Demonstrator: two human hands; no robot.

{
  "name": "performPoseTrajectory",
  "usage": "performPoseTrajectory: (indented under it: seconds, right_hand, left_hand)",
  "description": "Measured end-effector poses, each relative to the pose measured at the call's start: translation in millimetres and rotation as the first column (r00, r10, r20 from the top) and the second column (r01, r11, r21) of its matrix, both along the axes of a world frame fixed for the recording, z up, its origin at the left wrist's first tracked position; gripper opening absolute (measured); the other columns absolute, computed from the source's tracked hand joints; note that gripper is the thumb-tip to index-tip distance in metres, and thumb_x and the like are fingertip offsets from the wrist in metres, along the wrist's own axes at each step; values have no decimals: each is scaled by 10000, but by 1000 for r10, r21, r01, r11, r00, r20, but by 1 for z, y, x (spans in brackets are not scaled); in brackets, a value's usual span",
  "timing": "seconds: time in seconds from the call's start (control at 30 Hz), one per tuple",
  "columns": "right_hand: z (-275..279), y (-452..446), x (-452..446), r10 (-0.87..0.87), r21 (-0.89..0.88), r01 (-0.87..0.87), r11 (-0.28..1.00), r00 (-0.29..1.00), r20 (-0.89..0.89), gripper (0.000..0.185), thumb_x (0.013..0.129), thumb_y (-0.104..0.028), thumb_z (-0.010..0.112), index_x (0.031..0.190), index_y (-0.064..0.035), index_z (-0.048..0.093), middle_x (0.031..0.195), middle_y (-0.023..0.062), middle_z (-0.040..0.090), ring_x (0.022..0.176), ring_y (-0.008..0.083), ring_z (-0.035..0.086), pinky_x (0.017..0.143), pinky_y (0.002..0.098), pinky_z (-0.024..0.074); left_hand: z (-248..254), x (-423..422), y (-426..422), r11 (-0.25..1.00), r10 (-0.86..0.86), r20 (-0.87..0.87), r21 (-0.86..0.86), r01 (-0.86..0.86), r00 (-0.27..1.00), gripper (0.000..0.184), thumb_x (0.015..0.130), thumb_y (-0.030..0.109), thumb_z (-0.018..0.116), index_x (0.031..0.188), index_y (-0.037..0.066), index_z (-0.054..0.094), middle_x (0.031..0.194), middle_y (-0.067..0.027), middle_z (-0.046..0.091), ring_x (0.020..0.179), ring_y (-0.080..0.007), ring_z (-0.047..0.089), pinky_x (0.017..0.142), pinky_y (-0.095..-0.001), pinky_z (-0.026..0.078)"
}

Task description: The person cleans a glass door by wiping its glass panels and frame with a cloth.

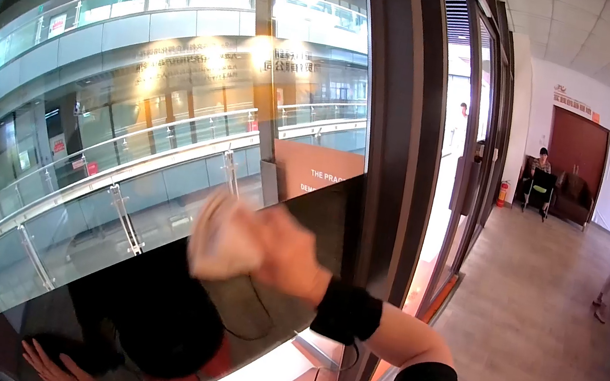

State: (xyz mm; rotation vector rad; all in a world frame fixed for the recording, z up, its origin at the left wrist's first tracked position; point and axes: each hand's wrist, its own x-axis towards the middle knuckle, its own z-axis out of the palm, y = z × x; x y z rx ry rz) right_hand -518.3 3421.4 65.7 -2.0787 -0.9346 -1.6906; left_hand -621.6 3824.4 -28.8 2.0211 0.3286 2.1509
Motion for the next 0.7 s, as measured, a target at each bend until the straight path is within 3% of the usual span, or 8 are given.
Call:
performPoseTrajectory:
  seconds: [0.13,0.27,0.33,0.43,0.53,0.6,0.63,0.7]
  right_hand:
    - [-20,19,-18,-6,-436,-10,900,999,-36,764,611,-122,714,1344,-208,519,1008,73,556,883,292,614,645,363,545]
    - [43,-41,34,-180,60,181,982,983,-27,635,612,-184,774,1213,-147,574,1061,125,634,949,333,642,720,407,540]
    - [107,-71,39,-350,415,382,826,924,-154,470,709,-265,747,1097,-87,549,945,171,666,917,373,659,780,451,521]
    - [175,-119,63,-436,585,431,687,889,-143,658,788,-236,661,1375,-111,391,1090,242,593,960,414,634,779,464,520]
    - [210,-40,22,-529,446,552,705,827,-188,685,786,-193,662,1402,-114,373,1030,224,604,861,387,654,696,442,530]
    - [202,7,30,-495,282,446,849,858,133,744,767,-143,665,1435,-112,339,945,185,611,736,361,647,604,436,518]
    - [188,38,22,-271,179,223,958,906,324,763,756,-82,644,1449,-107,324,902,179,594,690,358,626,556,447,499]
    - [152,99,-15,-138,-126,142,982,990,35,688,769,-27,595,1414,-92,365,1020,223,548,743,354,626,565,426,507]
  left_hand:
    - [-1,3,2,1000,25,16,-14,-24,1000,566,1002,459,422,1352,22,504,1455,-214,415,1361,-472,312,1071,-610,253]
    - [-4,4,7,999,43,-1,-15,-43,999,563,999,457,429,1350,24,507,1461,-212,412,1359,-462,324,1070,-610,253]
    - [-6,3,9,999,36,-20,-16,-36,999,560,998,454,431,1350,25,507,1463,-211,411,1360,-456,327,1071,-609,252]
    - [-7,4,15,1000,17,2,18,-17,1000,557,996,451,430,1349,27,506,1459,-214,414,1360,-458,326,1072,-609,251]
    - [-8,4,15,1000,25,-3,11,-25,1000,558,994,451,431,1347,27,504,1456,-219,415,1359,-461,325,1074,-609,252]
    - [-6,3,11,1000,26,-6,1,-26,1000,559,993,451,433,1347,25,503,1456,-221,414,1359,-463,324,1075,-609,252]
    - [-5,2,11,1000,23,-14,2,-23,1000,559,992,451,434,1347,25,502,1456,-222,413,1358,-464,324,1075,-609,252]
    - [-5,0,11,1000,15,-15,5,-15,1000,558,993,451,434,1349,26,502,1458,-219,412,1359,-464,322,1076,-610,249]
